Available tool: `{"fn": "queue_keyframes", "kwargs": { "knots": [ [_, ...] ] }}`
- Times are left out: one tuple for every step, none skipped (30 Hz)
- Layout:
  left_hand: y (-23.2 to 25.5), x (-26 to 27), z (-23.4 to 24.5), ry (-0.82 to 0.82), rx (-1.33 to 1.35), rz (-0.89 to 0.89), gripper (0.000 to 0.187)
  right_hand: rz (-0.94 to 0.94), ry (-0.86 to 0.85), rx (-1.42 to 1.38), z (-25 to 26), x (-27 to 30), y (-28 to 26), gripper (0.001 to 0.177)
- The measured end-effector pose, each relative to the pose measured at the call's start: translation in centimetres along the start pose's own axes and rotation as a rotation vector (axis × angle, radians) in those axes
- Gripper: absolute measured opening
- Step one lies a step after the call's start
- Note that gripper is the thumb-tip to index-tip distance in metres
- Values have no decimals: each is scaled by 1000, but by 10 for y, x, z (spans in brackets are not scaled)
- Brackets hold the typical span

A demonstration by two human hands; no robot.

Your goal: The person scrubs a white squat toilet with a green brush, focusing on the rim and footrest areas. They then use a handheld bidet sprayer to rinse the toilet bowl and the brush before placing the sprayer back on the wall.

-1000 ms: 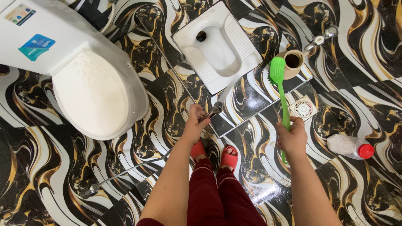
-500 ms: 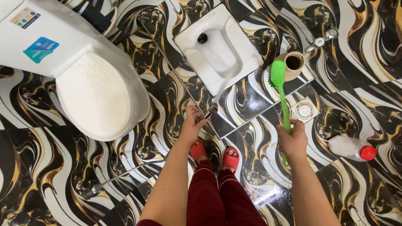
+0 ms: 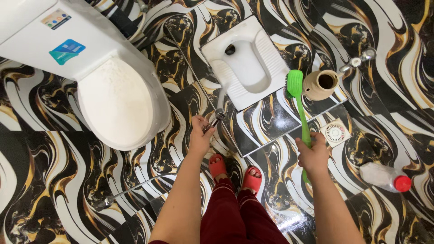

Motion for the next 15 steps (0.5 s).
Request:
{"fn": "queue_keyframes", "kwargs": {
  "knots": [
    [0,0,5,22,-12,4,50,10,-4,-1,-3,0,-3,47],
    [1,-1,10,44,-25,8,51,19,-8,-2,-6,0,-6,46],
    [2,-2,14,66,-39,12,52,27,-12,-4,-8,-1,-8,46],
    [1,-4,17,67,-32,18,51,31,-13,5,-11,-1,-11,45],
    [1,-5,20,68,-25,23,50,34,-15,15,-15,-1,-13,45],
    [1,-6,22,69,-18,29,50,36,-16,24,-17,-2,-15,44],
    [1,-7,23,64,-13,25,50,42,-24,25,-19,-3,-18,43],
    [0,-8,25,59,-7,21,49,48,-31,26,-22,-2,-19,42],
    [-1,-8,26,53,-1,17,49,54,-39,27,-25,-2,-21,42],
    [-3,-9,27,45,14,16,49,45,-38,38,-29,-2,-22,42],
    [-5,-10,29,37,29,15,49,35,-37,49,-33,-2,-23,43],
    [-7,-12,29,29,45,13,49,27,-35,59,-36,-2,-24,43],
    [-9,-14,31,41,54,7,49,35,-43,56,-40,-2,-27,44],
    [-11,-16,33,53,62,2,49,43,-50,55,-44,-1,-29,45],
    [-14,-18,34,65,71,-2,50,50,-58,53,-47,-1,-32,46]
  ]
}}
Point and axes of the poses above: each hand's wrist, its own x-axis away from the middle knuckle, its own z-axis out of the back of the hand, y = z × x, the point moved 8 cm from there along -x, towards the middle knuckle, and after that the axes turned 4 degrees about -z, right-handed, at the moved point
